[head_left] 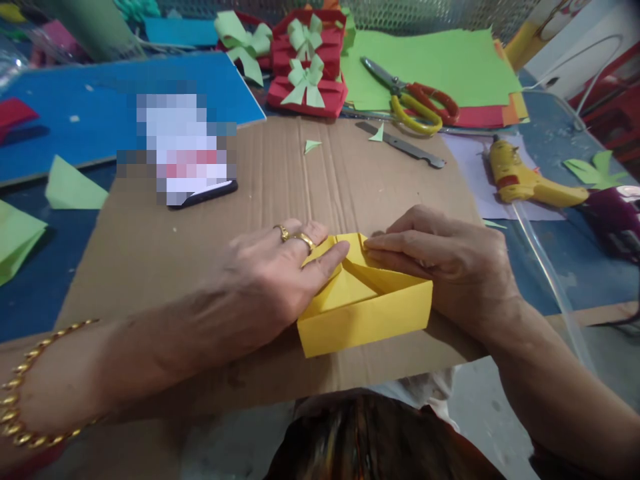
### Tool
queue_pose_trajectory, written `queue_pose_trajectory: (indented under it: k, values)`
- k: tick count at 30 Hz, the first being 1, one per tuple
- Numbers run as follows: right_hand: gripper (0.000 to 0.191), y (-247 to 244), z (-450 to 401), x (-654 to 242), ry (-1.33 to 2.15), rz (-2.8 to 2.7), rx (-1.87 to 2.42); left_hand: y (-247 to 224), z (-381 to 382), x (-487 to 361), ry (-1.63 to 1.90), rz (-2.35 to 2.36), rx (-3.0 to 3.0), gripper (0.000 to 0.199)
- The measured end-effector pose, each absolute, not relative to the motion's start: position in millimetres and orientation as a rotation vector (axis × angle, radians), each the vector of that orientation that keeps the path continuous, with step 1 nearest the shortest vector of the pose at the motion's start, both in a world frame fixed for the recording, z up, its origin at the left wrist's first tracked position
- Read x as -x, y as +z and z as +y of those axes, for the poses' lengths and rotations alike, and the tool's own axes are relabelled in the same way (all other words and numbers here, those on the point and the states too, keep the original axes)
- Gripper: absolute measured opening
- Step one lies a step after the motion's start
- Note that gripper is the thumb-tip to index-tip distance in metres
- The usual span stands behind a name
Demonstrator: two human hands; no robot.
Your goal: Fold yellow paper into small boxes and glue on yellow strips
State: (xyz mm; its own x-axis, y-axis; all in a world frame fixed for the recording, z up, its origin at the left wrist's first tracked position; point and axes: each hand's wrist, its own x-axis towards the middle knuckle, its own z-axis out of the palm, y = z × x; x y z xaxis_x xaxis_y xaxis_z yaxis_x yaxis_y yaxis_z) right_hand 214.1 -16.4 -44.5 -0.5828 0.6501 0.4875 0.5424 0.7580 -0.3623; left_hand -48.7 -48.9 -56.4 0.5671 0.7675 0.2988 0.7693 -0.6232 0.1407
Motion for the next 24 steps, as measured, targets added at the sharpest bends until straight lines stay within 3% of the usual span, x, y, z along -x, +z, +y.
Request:
queue_pose_trajectory:
  k: [24]
  values:
    - [0.024, -37.9, -19.2, -217.0, 0.116, -2.463, 0.9, -55.1, -48.5, 49.5, -0.511, -1.353, 2.762, 0.035]
